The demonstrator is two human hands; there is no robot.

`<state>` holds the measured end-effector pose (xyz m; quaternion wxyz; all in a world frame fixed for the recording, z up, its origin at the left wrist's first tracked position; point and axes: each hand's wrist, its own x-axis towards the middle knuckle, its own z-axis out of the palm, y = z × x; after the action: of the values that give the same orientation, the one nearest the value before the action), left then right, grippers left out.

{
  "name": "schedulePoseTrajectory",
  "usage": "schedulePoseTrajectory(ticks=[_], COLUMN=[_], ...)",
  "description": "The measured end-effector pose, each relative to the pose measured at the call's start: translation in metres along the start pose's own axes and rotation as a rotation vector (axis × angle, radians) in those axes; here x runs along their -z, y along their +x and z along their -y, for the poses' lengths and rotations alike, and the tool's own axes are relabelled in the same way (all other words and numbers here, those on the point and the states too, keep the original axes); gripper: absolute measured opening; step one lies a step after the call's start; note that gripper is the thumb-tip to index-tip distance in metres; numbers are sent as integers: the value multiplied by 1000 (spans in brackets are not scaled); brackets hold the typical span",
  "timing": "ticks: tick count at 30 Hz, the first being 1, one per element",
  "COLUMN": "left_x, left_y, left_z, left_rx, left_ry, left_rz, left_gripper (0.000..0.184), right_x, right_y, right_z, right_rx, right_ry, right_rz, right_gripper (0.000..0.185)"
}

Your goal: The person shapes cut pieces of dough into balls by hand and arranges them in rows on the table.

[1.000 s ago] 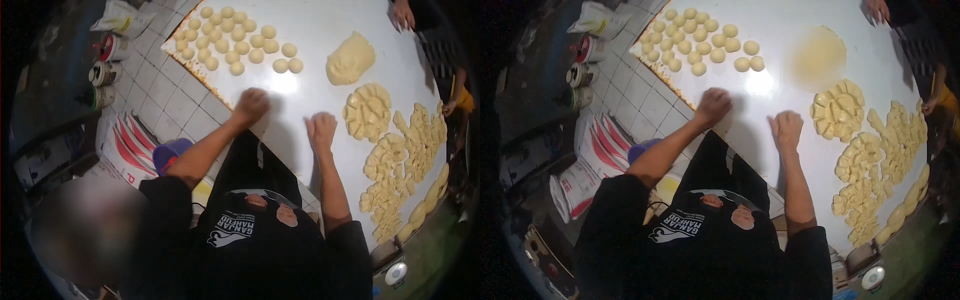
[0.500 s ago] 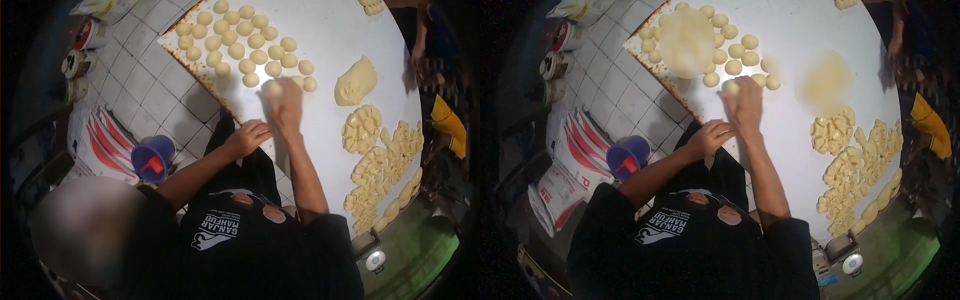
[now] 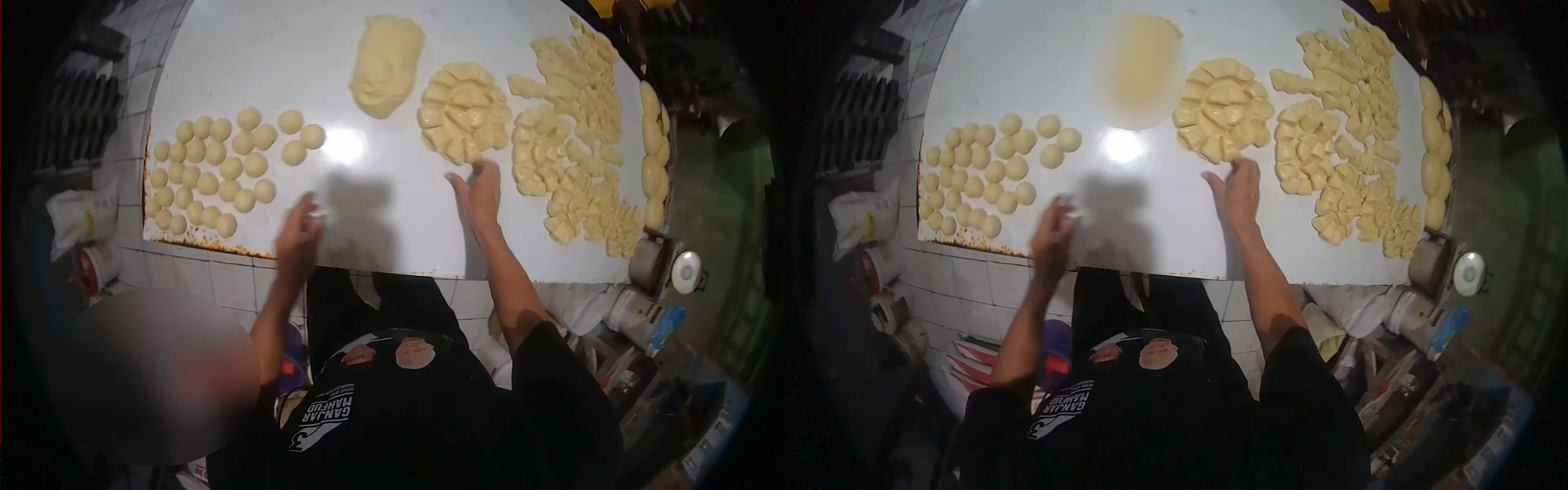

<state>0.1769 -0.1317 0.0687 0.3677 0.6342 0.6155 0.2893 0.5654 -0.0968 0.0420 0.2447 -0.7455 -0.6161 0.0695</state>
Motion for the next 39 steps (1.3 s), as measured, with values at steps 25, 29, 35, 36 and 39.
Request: schedulePoseTrajectory(ticks=[25,29,35,36,39], left_x=[-42,-124,-66,-98,-129], left_y=[0,7,73,78,10], left_z=[29,-15,4,0,-11], left_rx=[-498,-372,-456,-538,-495], left_ry=[690,388,655,322,261], left_rz=[313,158,545,102,104], left_gripper=[53,34,12,9,11], right_x=[-18,-38,-20,-40,-59], right_y=[-41,-87,-33,-17,-84], right_z=[-47,56,22,45,64], right_rx=[609,109,239,288,162], right_ry=[-56,107,-82,33,108], right_rz=[378,325,506,128,135], right_gripper=[31,35,33,32,31])
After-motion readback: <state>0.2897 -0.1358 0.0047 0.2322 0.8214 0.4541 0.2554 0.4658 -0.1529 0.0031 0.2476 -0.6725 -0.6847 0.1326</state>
